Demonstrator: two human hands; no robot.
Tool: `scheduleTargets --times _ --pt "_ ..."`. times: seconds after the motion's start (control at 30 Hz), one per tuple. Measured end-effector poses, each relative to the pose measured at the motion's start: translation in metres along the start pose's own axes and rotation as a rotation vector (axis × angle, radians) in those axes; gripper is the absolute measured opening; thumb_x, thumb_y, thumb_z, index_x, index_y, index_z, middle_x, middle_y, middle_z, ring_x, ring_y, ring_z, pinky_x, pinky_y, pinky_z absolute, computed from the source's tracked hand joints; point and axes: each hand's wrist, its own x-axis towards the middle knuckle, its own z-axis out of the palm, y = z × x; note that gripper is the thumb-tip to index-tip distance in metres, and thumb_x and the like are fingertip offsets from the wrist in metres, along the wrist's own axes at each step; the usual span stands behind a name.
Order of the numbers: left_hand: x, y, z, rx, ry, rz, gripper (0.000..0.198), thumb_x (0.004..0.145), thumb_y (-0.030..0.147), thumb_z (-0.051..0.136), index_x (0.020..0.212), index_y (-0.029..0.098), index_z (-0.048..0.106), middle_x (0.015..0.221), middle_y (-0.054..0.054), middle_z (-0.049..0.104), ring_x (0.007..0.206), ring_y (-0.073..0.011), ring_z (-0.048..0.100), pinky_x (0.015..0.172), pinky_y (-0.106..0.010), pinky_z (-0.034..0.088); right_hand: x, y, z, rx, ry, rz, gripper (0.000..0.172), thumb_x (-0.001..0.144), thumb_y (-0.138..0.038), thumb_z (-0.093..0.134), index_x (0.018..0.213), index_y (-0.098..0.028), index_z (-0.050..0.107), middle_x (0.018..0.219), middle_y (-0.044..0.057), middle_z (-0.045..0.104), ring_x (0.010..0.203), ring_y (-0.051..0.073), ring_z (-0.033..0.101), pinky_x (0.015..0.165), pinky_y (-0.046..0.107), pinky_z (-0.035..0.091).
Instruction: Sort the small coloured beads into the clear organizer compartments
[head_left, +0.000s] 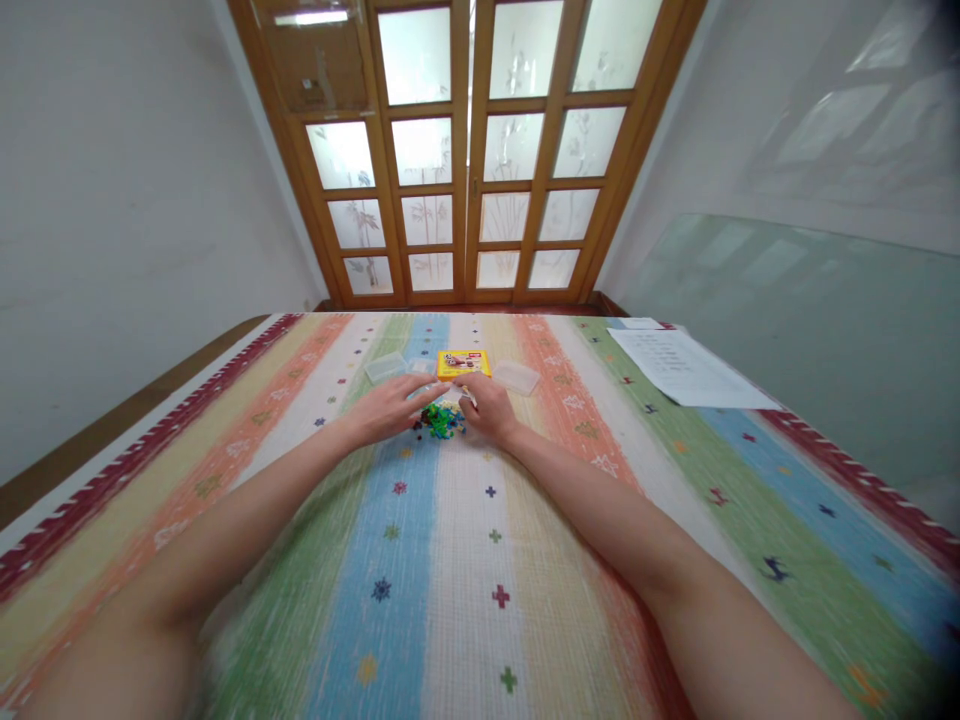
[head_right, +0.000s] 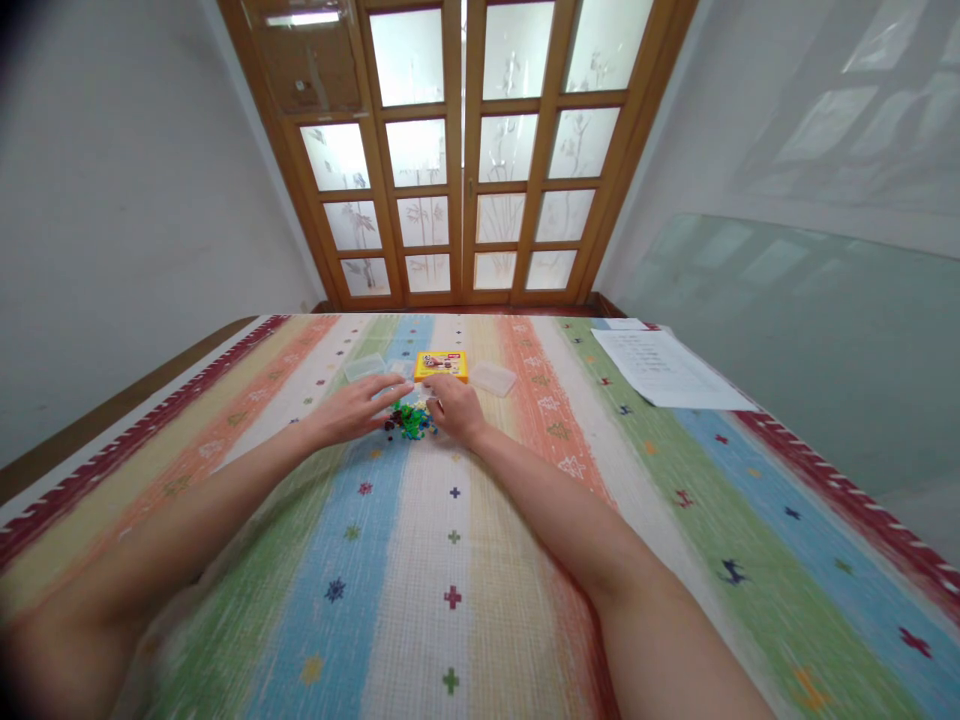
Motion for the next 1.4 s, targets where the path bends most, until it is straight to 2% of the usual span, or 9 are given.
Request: scheduleTargets --times 0.17,0.33,0.5,0.63,0.8,0.97,1.17,1.3,1.4 --pt "0.002 0.001 -0.013 -0.006 -0.077 -0.017 0.066 0.099 0.012 0.05 0.161 0.035 0.042 0.156 -0.009 0.051 0.139 -0.0283 0.054 0.121 -0.051 0.045 0.0 -0.004 -0.002 0.014 -0.071 0.019 0.037 0.085 -0.016 0.054 0.12 -0.021 0.063 0.12 0.013 0.068 0.118 0.029 0.063 0.103 0.044 0.053" --pt "0.001 0.0 -0.018 -0.046 -0.038 -0.014 0.065 0.1 0.011 0.047 0.159 0.039 0.043 0.156 -0.007 0.051 0.14 -0.0265 0.054 0.121 -0.049 0.045 0.003 -0.008 -0.002 0.01 -0.091 0.021 0.038 0.086 -0.014 0.055 0.123 -0.021 0.063 0.122 0.014 0.067 0.121 0.029 0.061 0.105 0.044 0.052" --pt "0.001 -0.006 -0.021 -0.071 0.026 -0.123 0.069 0.097 0.028 0.064 0.162 0.033 0.038 0.153 -0.011 0.05 0.135 -0.03 0.057 0.113 -0.047 0.051 0.004 -0.012 -0.006 0.026 -0.072 -0.022 0.037 0.098 -0.024 0.055 0.135 -0.02 0.059 0.134 0.015 0.063 0.13 0.027 0.057 0.11 0.042 0.05" --pt "-0.004 -0.02 -0.019 -0.087 0.121 -0.27 0.058 0.095 0.046 0.069 0.147 0.029 0.052 0.143 -0.012 0.053 0.127 -0.0294 0.059 0.108 -0.045 0.053 0.006 -0.016 -0.009 0.011 -0.125 -0.055 0.042 0.105 -0.035 0.055 0.145 -0.023 0.055 0.144 0.013 0.058 0.136 0.027 0.054 0.112 0.044 0.049" --pt "-0.021 -0.065 0.004 -0.097 0.352 -0.592 0.045 0.089 0.053 0.072 0.12 0.022 0.059 0.117 -0.009 0.06 0.111 -0.0283 0.061 0.1 -0.044 0.054 0.011 -0.006 -0.011 -0.106 -0.09 0.059 0.038 0.104 -0.031 0.056 0.141 -0.023 0.06 0.146 0.014 0.057 0.136 0.03 0.052 0.116 0.049 0.045" --pt "-0.029 -0.108 0.034 -0.111 0.379 -0.825 0.043 0.097 0.046 0.059 0.132 0.022 0.062 0.12 -0.01 0.057 0.115 -0.0275 0.059 0.105 -0.045 0.05 0.016 0.026 -0.027 -0.389 -0.051 0.383 0.027 0.1 -0.028 0.058 0.12 -0.017 0.071 0.134 0.019 0.061 0.126 0.037 0.053 0.109 0.056 0.044" --pt "-0.025 -0.133 0.061 -0.048 0.234 -0.757 0.046 0.101 0.046 0.053 0.14 0.025 0.067 0.135 -0.013 0.055 0.119 -0.0278 0.059 0.11 -0.047 0.048 0.006 0.063 -0.058 -0.597 -0.217 0.599 0.028 0.101 -0.036 0.057 0.113 -0.016 0.073 0.115 0.022 0.067 0.113 0.037 0.06 0.101 0.053 0.048" --pt "-0.026 -0.135 0.074 0.051 0.162 -0.705 0.048 0.104 0.042 0.047 0.146 0.025 0.063 0.146 -0.015 0.055 0.132 -0.0315 0.053 0.117 -0.051 0.04 -0.003 0.075 -0.06 -0.57 -0.307 0.65 0.037 0.1 -0.045 0.062 0.123 -0.017 0.071 0.121 0.022 0.067 0.114 0.037 0.063 0.096 0.05 0.052" --pt "-0.029 -0.132 0.079 0.073 0.149 -0.696 0.049 0.105 0.036 0.041 0.15 0.024 0.059 0.156 -0.014 0.051 0.142 -0.0319 0.046 0.121 -0.053 0.034 -0.006 0.085 -0.058 -0.451 -0.364 0.606 0.04 0.102 -0.04 0.058 0.134 -0.017 0.065 0.133 0.022 0.063 0.122 0.035 0.061 0.103 0.047 0.05"
